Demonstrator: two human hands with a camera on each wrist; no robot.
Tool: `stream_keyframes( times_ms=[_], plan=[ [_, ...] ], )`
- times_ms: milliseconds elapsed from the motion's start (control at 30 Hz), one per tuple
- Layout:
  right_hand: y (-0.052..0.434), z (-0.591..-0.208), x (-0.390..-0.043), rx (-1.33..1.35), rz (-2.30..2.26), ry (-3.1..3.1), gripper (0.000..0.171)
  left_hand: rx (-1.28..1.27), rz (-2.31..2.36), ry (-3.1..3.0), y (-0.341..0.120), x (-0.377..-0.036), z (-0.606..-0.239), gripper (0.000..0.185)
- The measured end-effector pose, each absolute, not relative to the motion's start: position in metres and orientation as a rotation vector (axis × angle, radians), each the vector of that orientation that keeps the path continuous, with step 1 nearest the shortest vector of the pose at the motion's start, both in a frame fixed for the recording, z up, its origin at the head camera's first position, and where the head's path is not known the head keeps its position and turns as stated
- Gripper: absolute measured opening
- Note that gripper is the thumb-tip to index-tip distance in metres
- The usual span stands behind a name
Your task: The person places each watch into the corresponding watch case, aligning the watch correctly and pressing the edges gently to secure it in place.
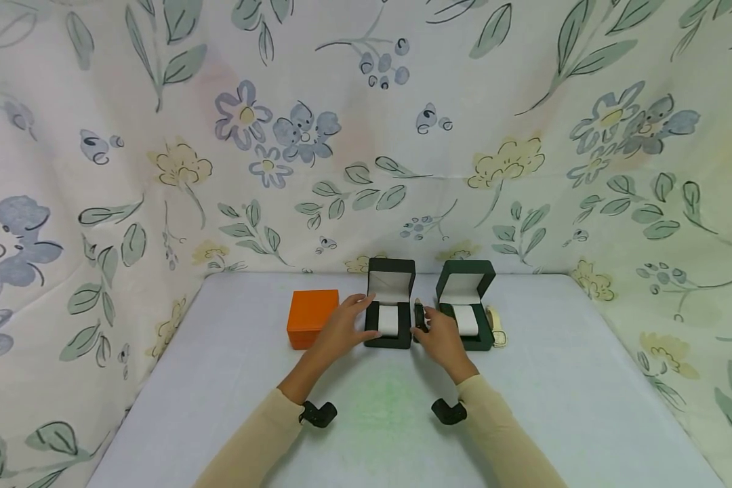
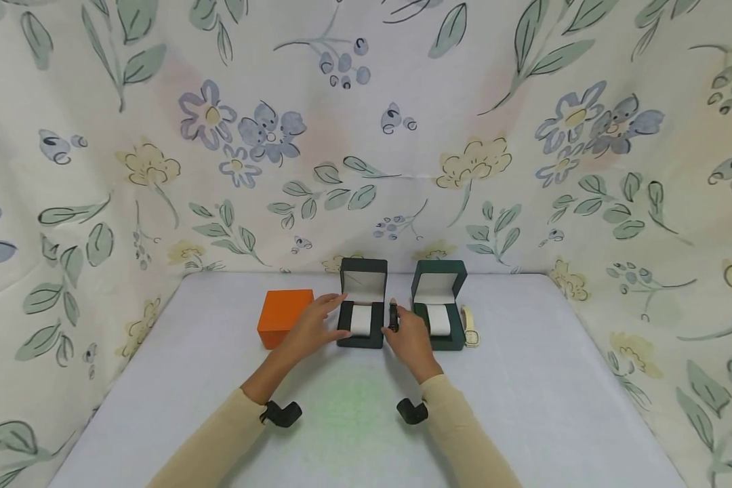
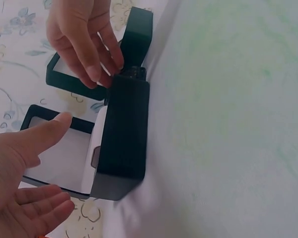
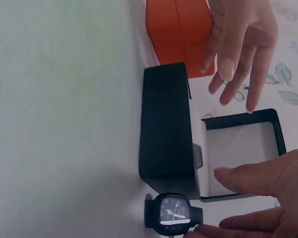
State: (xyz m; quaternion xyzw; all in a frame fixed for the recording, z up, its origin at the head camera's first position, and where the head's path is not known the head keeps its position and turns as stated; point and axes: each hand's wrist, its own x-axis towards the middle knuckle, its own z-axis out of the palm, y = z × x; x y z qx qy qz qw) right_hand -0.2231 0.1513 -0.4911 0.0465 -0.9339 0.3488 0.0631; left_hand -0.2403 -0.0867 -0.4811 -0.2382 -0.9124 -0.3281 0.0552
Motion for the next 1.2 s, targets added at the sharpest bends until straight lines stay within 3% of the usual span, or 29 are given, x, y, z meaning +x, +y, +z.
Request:
stream_keyframes(
  times_ms=[267,533,1200],
  plan=[
    [0.147,-0.492,-0.221,0.132,0.999,-2.843,0.058,-0.699,-0.913,-2.828,-0.077,-0.244,-0.48,0.082],
    [0.149,-0.495,-0.221,0.167,0.951,-2.813,0.043,-0.728,-0.852,-2.851,-0.068,-0.251,-0.482,0.077],
    [0.147,-0.506,-0.225,0.153,1.007,-2.711,0.036,-0.743,-0.785,-2.917,-0.057,-0.265,-0.486,0.076]
  ],
)
